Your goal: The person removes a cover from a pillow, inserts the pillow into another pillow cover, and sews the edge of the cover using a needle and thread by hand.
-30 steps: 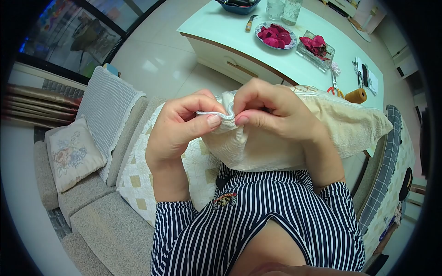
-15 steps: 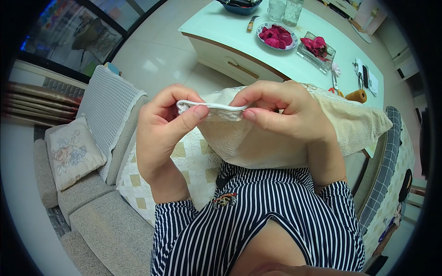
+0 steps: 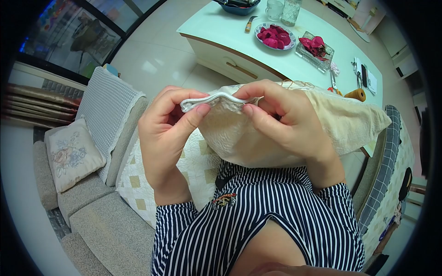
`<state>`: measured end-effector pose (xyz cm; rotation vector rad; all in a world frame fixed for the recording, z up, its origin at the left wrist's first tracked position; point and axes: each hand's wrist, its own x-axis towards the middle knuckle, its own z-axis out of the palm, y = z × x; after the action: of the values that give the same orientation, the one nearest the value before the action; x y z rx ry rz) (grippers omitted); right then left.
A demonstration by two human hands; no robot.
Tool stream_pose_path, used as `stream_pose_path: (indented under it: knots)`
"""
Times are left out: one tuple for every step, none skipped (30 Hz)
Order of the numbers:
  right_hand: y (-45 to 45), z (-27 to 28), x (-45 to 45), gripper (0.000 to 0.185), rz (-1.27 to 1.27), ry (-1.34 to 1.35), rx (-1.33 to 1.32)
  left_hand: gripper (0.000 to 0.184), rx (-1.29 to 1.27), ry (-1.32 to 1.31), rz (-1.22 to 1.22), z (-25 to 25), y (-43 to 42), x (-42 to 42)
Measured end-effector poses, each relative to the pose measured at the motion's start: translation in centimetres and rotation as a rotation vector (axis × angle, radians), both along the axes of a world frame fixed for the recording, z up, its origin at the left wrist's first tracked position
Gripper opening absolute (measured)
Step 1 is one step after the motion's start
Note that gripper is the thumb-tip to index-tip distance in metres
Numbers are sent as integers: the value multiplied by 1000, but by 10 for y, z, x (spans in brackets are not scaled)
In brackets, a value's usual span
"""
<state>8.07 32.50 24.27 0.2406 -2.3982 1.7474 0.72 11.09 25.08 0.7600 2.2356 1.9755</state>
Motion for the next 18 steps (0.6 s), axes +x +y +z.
stream_pose_path:
  knots:
    - [-3,0,2,22,-20,10,13,15,-1,0,1,1,1,2]
    - [-5,1,3,21,-41,20,26,14,-8,44,41,1,4,4]
    - [-8,1,5,21,-42,20,26,13,-15,89,81,1,7,7]
    - [-10,2,7,21,-59,38,44,13,-16,89,78,0,9,10]
    - [-13,2,8,21,-76,57,63,13,-27,104,105,-1,11,14]
    - [-15,1,9,21,-77,57,63,12,-39,119,133,-3,12,17]
    - [-19,0,10,21,-98,90,64,12,-39,118,132,-4,13,18]
    - [-21,-2,10,22,-117,124,65,12,-54,158,115,-6,14,19]
    - [-22,-2,10,22,-117,123,65,12,-69,197,97,-8,14,19]
    - [-22,-2,10,21,-126,138,98,13,-34,241,77,-11,16,18]
    - [-23,-2,10,20,-135,153,130,13,-34,241,77,-10,15,18]
    - [-24,-2,10,20,-135,154,130,13,-44,199,66,-6,14,19]
    - [-24,-3,9,23,-143,177,120,13,-55,157,55,-5,12,19]
    - [-25,-4,8,25,-150,200,111,13,-55,158,55,-6,11,17]
    - [-23,-6,6,25,-150,201,110,13,-34,167,15,-9,11,15]
    - [-21,-10,2,25,-92,168,20,13,-12,175,-25,-10,10,13]
    - [-18,-11,-1,25,-34,134,-69,13,-13,175,-25,-8,8,13]
    - [-13,-11,-2,25,-34,134,-70,13,27,86,-24,-5,7,14]
